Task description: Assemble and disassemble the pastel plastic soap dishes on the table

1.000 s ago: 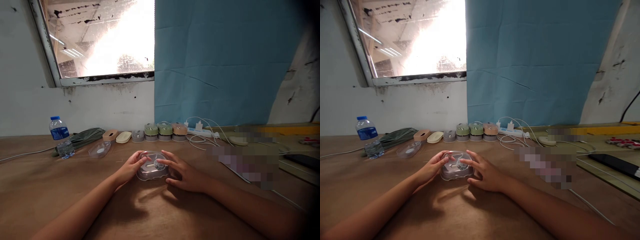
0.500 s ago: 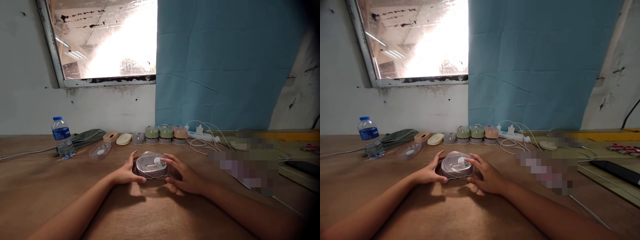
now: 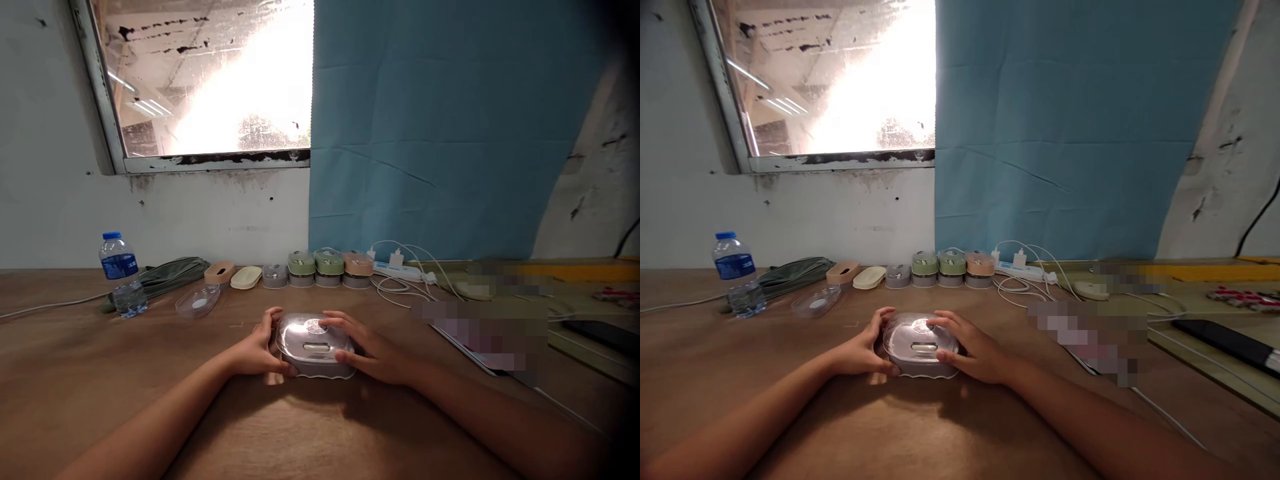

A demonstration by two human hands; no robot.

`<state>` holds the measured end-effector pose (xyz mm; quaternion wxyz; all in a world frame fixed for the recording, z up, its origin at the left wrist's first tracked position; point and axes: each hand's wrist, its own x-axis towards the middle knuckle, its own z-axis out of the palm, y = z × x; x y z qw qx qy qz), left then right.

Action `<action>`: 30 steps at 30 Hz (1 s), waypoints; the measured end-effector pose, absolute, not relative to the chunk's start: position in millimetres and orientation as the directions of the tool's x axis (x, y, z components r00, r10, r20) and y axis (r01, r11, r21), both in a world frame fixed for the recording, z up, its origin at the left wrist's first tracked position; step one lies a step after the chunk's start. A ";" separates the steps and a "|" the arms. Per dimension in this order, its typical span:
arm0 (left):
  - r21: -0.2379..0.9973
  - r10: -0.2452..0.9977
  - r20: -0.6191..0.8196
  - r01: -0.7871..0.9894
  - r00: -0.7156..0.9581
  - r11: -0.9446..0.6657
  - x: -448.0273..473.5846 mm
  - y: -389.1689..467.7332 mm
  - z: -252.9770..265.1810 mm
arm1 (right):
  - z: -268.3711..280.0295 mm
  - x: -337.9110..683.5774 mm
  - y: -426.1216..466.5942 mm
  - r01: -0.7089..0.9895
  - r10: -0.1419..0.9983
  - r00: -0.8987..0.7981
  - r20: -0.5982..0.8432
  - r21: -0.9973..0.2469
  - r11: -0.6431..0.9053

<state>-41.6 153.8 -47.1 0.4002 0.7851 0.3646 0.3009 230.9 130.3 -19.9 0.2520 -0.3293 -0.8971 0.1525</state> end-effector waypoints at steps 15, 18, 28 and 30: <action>0.837 0.789 0.173 0.334 0.590 -0.433 -40.9 151.4 -43.9 | -13.4 246.8 138.8 0.488 0.646 -0.716 0.265 -0.471 0.735; 0.826 0.777 0.175 0.340 0.605 -0.450 -41.7 149.7 -43.3 | -17.4 246.1 139.0 0.454 0.618 -0.722 0.312 -0.460 0.763; 0.504 0.623 0.386 0.411 0.680 -0.760 -34.9 136.3 -26.9 | -18.3 236.4 137.0 0.406 0.585 -0.707 0.398 -0.449 0.796; 0.429 0.587 0.374 0.427 0.718 -0.796 -33.4 133.5 -23.7 | -16.5 233.8 134.0 0.410 0.582 -0.718 0.381 -0.444 0.796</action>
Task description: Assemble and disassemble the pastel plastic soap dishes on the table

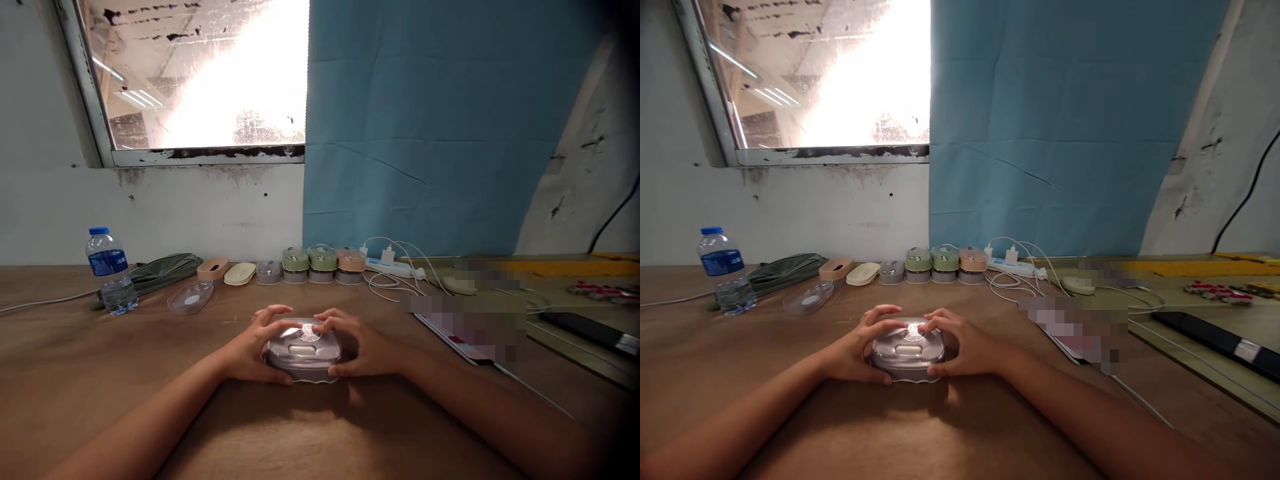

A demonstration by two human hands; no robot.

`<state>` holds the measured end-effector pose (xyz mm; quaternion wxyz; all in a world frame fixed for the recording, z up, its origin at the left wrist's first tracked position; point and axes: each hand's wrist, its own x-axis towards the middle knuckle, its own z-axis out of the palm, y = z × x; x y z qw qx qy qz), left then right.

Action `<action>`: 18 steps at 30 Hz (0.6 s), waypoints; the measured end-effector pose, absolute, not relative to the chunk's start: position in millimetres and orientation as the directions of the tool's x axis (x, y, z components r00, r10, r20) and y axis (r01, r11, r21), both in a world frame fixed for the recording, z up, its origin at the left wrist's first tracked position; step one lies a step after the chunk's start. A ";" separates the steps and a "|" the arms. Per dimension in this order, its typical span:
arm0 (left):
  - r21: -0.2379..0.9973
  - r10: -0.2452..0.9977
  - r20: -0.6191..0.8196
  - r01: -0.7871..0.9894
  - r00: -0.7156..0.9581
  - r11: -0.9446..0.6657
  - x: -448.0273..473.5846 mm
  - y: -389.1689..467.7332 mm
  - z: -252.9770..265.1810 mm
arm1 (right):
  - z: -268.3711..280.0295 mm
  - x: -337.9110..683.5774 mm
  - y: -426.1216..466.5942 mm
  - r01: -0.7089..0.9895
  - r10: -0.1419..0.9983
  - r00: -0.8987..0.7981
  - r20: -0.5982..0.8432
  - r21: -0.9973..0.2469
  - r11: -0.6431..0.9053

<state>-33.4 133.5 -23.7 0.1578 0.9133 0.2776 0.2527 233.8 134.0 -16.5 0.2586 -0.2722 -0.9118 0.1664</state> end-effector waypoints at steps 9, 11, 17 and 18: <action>0.451 0.578 0.377 0.402 0.724 -0.797 -44.0 140.6 -28.0 | -20.2 236.4 124.2 0.453 0.547 -0.791 0.273 -0.341 0.824; 0.492 0.612 0.384 0.408 0.692 -0.769 -46.5 142.2 -28.5 | -20.9 234.4 125.9 0.417 0.494 -0.817 0.298 -0.286 0.863; 0.605 0.642 0.408 0.334 0.649 -0.723 -52.6 145.7 -30.2 | -13.4 218.7 138.7 0.196 0.258 -0.905 0.337 -0.206 0.959; 0.626 0.645 0.401 0.320 0.651 -0.711 -54.7 146.8 -30.3 | -13.1 214.6 141.3 0.192 0.266 -0.900 0.346 -0.232 0.954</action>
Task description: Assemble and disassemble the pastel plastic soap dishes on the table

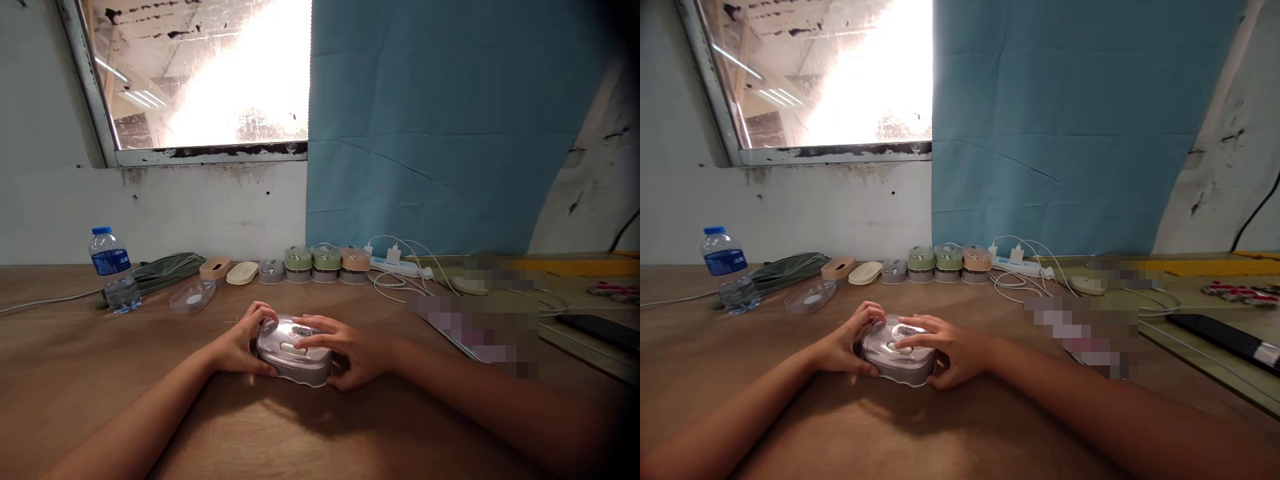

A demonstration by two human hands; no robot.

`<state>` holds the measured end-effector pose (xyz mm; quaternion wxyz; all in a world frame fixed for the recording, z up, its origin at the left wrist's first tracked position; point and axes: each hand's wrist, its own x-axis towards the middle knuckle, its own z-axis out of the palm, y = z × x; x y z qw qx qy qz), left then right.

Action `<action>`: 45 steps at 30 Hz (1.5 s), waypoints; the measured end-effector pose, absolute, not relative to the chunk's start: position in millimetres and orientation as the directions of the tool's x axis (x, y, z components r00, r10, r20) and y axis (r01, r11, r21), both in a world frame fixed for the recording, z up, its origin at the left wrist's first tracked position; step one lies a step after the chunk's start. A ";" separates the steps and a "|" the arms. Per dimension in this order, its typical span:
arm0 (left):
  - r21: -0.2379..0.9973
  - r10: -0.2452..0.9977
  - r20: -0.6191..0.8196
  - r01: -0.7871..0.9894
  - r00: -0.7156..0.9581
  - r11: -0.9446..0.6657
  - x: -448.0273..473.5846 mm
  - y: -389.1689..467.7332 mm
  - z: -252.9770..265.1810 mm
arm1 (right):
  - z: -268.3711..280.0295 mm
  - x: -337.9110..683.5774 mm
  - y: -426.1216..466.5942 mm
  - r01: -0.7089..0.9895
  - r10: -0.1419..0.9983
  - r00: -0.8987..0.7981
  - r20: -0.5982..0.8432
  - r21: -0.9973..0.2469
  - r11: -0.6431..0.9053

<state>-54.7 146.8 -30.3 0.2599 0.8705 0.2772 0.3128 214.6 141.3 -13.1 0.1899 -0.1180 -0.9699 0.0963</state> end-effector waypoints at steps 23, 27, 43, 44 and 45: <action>1.000 0.900 0.020 0.008 -0.434 -0.018 -88.7 175.6 -32.0 | -1.2 70.8 308.1 0.776 0.696 -0.383 0.608 -0.197 0.600; 0.999 0.915 -0.018 -0.042 -0.402 0.001 -82.6 175.4 -32.9 | -7.8 56.7 329.9 0.879 0.778 -0.309 0.547 -0.148 0.453; 0.986 0.891 -0.091 -0.168 -0.445 0.016 -87.6 180.3 -35.4 | -4.8 12.1 314.7 0.856 0.794 -0.515 0.324 0.148 0.495; 0.985 0.888 -0.084 -0.171 -0.452 0.006 -89.1 179.9 -33.8 | -11.0 5.3 311.8 0.848 0.795 -0.528 0.300 0.145 0.509; 0.985 0.884 -0.074 -0.174 -0.462 -0.009 -90.9 179.8 -32.1 | -17.1 -0.7 309.3 0.845 0.798 -0.534 0.280 0.140 0.516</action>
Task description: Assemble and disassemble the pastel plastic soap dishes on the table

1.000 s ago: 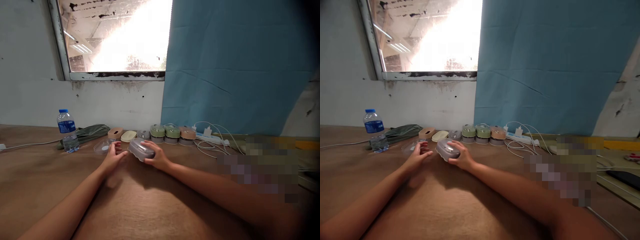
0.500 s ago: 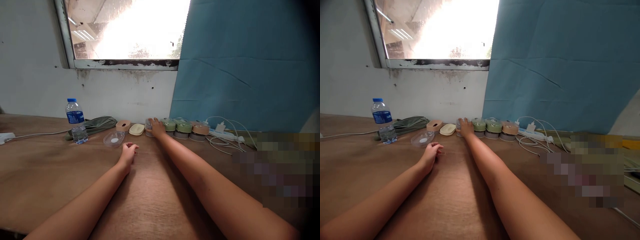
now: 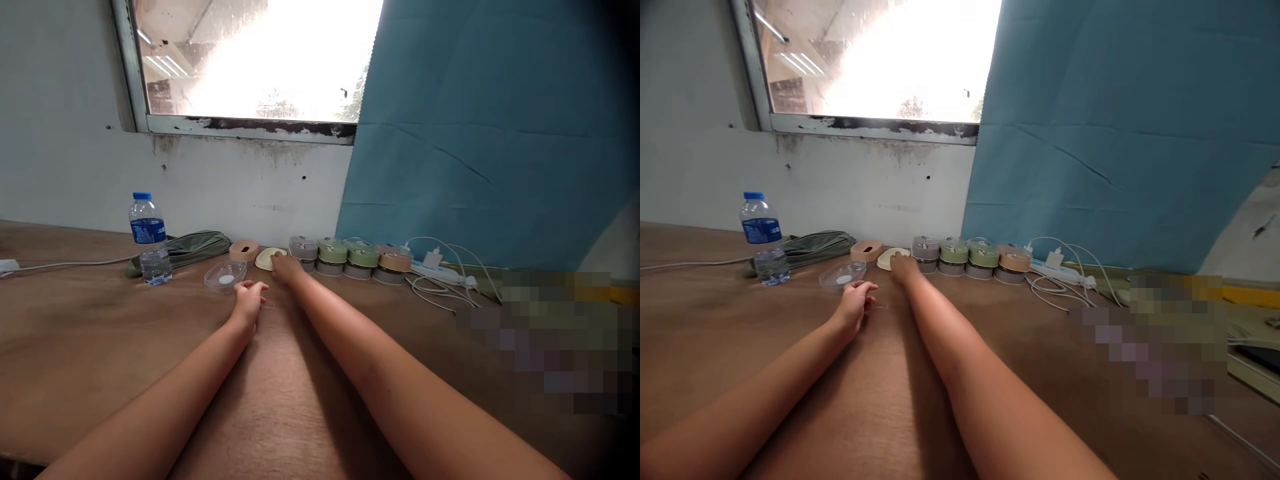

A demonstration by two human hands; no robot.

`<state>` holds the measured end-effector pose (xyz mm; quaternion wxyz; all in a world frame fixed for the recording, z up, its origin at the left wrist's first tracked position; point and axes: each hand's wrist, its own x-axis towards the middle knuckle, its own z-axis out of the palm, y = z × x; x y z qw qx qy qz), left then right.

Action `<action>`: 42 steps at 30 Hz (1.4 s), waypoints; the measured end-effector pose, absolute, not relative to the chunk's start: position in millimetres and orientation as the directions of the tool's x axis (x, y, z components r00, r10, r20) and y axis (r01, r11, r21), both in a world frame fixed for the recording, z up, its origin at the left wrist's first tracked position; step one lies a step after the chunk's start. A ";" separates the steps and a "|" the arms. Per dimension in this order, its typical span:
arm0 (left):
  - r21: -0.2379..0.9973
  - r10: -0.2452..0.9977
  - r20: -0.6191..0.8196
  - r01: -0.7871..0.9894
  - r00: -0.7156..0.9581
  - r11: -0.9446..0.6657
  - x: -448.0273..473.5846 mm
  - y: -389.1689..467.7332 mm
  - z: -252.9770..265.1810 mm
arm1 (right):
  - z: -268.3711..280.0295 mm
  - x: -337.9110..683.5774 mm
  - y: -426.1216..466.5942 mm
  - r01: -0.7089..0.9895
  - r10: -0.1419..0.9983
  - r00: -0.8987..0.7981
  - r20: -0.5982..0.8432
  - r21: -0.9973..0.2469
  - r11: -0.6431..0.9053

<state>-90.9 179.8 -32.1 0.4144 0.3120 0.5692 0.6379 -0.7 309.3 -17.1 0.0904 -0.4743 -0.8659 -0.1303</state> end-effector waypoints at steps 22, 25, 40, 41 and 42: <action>0.309 0.700 0.673 0.951 -0.241 0.030 -123.9 238.5 -12.9 | -14.4 212.9 149.9 0.347 0.306 -0.922 0.236 0.157 0.925; 0.069 0.818 0.557 0.989 -0.147 0.131 -116.3 270.8 -3.6 | -15.0 234.0 142.4 0.443 0.414 -0.889 0.197 0.138 0.886; 0.197 0.765 0.637 0.979 -0.096 -0.042 -112.9 269.4 31.1 | -28.1 230.9 156.7 0.539 0.503 -0.830 0.239 0.116 0.834; 0.218 0.745 0.662 0.972 -0.079 -0.091 -107.6 257.7 34.8 | -26.5 229.0 157.8 0.538 0.490 -0.830 0.266 0.150 0.830; 0.268 0.717 0.696 0.944 -0.052 -0.191 -101.4 243.9 36.6 | -23.7 227.0 157.8 0.541 0.475 -0.825 0.307 0.184 0.821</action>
